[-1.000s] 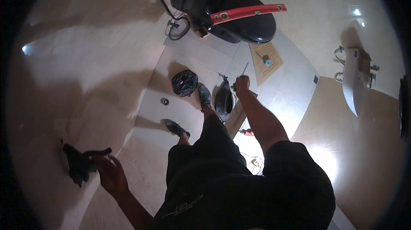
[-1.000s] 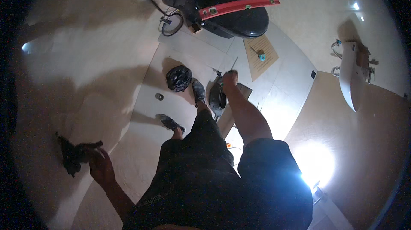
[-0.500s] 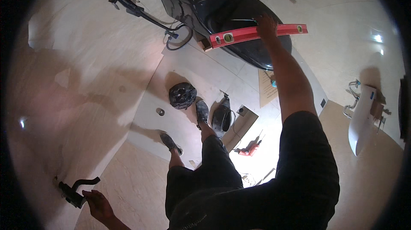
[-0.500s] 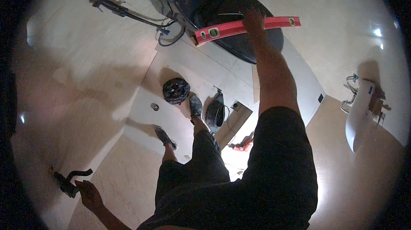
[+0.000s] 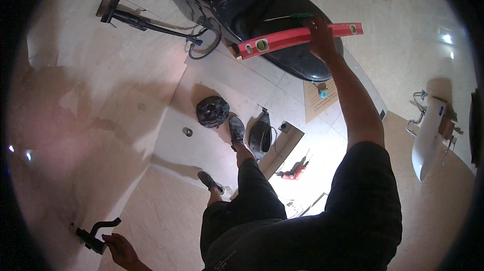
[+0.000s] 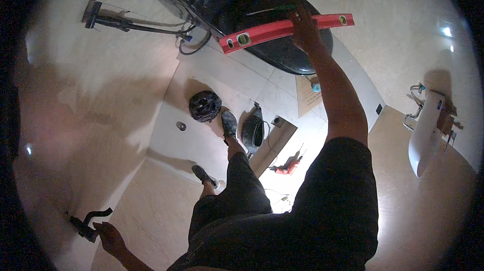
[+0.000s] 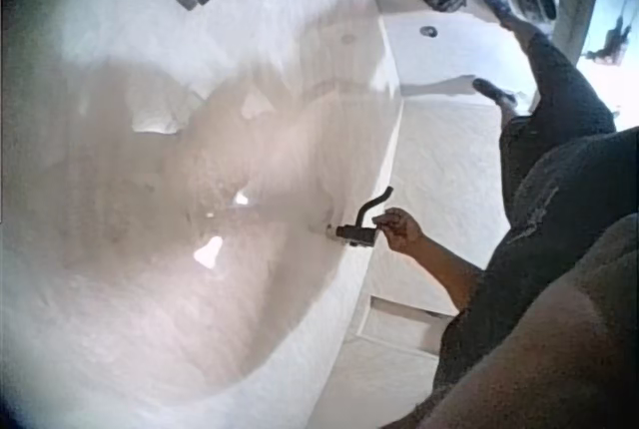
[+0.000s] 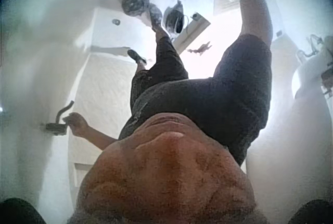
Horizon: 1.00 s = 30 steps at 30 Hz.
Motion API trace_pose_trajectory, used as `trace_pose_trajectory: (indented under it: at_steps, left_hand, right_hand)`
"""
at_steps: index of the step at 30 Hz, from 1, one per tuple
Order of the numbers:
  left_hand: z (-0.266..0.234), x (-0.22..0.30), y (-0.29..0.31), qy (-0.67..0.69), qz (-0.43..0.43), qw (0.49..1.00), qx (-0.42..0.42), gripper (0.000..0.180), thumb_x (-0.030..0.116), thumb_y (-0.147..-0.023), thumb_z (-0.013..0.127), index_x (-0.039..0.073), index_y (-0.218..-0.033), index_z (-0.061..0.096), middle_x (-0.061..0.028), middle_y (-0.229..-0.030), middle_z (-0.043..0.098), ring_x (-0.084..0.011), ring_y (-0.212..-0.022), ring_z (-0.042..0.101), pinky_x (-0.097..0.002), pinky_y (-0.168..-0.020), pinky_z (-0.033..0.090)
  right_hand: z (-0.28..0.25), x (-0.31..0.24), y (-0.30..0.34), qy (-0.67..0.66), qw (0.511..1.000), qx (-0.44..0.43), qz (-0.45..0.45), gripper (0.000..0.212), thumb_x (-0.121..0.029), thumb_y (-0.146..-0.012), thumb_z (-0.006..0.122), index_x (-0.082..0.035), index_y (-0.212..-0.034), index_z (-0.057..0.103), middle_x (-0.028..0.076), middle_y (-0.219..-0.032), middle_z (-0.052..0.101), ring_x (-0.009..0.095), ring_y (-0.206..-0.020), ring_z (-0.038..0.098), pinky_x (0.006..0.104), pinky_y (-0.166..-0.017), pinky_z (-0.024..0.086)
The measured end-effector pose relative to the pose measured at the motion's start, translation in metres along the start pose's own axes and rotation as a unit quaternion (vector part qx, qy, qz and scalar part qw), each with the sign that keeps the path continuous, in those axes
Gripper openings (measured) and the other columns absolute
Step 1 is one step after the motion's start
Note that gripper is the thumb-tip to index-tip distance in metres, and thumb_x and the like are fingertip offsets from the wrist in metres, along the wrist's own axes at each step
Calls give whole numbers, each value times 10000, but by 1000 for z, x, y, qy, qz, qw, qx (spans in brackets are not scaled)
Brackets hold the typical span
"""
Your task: The person positions a shower mixer bracket against the wall, checks the level with a spirit level, and tightens the brass fittings using a wrench.
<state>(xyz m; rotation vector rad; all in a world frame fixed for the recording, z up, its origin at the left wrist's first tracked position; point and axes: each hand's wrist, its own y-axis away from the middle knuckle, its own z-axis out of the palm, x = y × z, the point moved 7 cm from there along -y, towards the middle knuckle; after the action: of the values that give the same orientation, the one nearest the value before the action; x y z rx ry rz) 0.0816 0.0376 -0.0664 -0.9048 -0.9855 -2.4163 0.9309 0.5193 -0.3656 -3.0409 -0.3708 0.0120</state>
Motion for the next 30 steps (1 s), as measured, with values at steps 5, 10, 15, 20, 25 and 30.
trace_pose_trajectory:
  at_steps: [5,10,15,20,25,30]
  left_hand:
    - [21,-19,0,-8,5,999,-46,333,94,-1067,433,-23,-1342,578,-151,-1384,621,-250,-1272,594,-439,-1172,378]
    - [9,-11,13,-51,48,996,47,320,125,-1080,454,9,-1350,581,-152,-1291,670,-273,-1165,647,-463,-1094,460]
    - [-1,-8,45,-67,91,990,89,242,136,-1074,468,-7,-1195,621,-127,-1052,685,-210,-957,659,-370,-942,539]
    - [37,-41,-13,90,45,994,-53,265,173,-1008,585,-3,-1206,608,-117,-1060,669,-215,-956,615,-354,-918,520]
    - [-2,-59,5,131,78,988,-29,306,219,-988,637,28,-1225,606,-143,-1201,681,-290,-1110,659,-481,-1052,503]
    - [20,-72,-11,167,78,978,-96,357,253,-994,634,-30,-1207,595,-195,-1159,706,-317,-1118,680,-473,-1063,498]
  right_hand:
    - [-7,4,21,11,996,-78,48,688,-69,-799,717,-204,-1437,496,148,-1523,405,430,-1296,482,617,-941,479]
    - [-6,-5,-1,108,989,-98,-26,716,-213,-799,795,-249,-1443,484,90,-1427,506,358,-1317,486,572,-1006,460]
    - [-29,-65,20,13,979,-121,-161,581,-285,-918,681,-74,-1426,496,209,-1375,546,429,-1276,478,542,-1095,371]
    - [-65,-129,168,-116,944,-179,-251,689,-293,-975,551,-46,-1567,302,233,-1596,319,394,-1490,290,502,-1237,208]
    - [-225,-369,229,-484,809,-319,-94,537,-409,-1037,402,-4,-1386,451,123,-1076,637,188,-783,627,352,-697,514]
    - [-353,-507,222,-592,705,-369,-125,627,-443,-985,593,7,-1369,386,145,-969,684,216,-812,695,381,-736,556]
